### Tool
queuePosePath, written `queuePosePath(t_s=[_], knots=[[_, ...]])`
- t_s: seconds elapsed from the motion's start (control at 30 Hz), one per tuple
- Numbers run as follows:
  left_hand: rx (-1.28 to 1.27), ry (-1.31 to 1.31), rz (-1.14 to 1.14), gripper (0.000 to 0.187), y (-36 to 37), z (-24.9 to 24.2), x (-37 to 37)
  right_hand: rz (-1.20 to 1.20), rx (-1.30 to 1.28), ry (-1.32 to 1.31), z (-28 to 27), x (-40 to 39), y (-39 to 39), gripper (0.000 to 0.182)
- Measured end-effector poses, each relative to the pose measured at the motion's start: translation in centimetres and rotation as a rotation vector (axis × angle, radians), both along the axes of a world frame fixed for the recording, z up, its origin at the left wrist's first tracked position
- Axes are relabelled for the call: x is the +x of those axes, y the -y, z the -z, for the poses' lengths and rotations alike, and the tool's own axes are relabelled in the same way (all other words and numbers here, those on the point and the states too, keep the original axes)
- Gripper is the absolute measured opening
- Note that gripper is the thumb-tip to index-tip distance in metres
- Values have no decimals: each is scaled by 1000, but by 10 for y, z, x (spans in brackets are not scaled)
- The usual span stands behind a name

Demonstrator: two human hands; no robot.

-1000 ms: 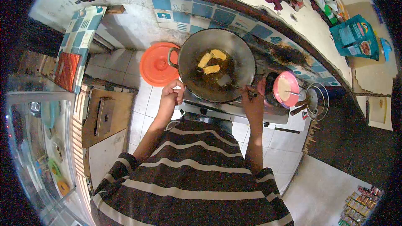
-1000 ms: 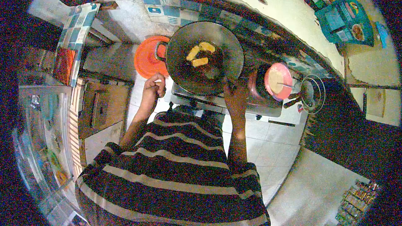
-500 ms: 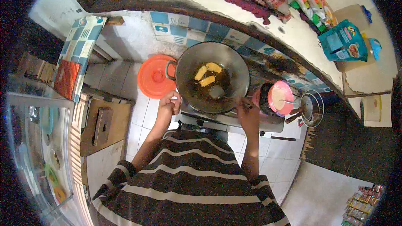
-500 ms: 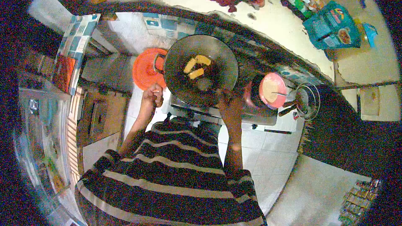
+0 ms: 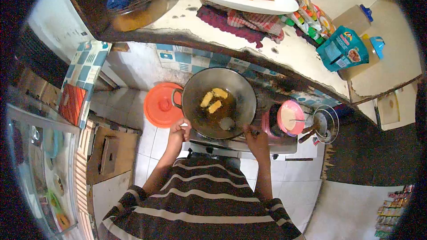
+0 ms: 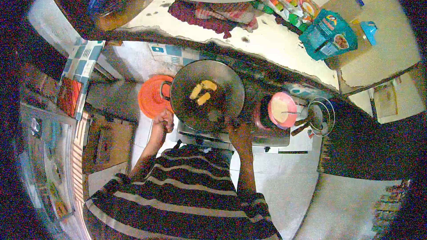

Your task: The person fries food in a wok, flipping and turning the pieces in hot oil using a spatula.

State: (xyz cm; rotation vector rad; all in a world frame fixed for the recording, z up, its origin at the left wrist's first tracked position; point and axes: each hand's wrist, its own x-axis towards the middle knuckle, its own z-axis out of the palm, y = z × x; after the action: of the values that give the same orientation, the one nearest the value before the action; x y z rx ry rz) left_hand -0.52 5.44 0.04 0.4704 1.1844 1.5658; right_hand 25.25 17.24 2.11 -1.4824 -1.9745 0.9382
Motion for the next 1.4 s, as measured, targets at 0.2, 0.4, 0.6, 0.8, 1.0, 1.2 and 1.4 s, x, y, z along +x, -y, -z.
queuePosePath(t_s=[0.2,0.4,0.6,0.8,1.0,1.2,1.4], knots=[[4,15,22,28,4,-5,-3,-19,32,86,19,-3,-1,25],[37,41,19,30,5,1,-5,-140,22,-46,4,-7,-1,25],[22,27,37,30,5,13,-4,-84,-152,253,-7,-27,-11,33],[5,50,14,21,7,11,-7,-132,377,214,-6,-32,-18,34],[4,2,4,18,12,7,-12,-156,161,177,0,-34,-25,37],[-10,42,-10,25,15,9,-18,-100,21,162,-11,-44,-20,31],[-19,49,-6,28,19,3,-20,-226,282,210,-30,-45,-24,26]])
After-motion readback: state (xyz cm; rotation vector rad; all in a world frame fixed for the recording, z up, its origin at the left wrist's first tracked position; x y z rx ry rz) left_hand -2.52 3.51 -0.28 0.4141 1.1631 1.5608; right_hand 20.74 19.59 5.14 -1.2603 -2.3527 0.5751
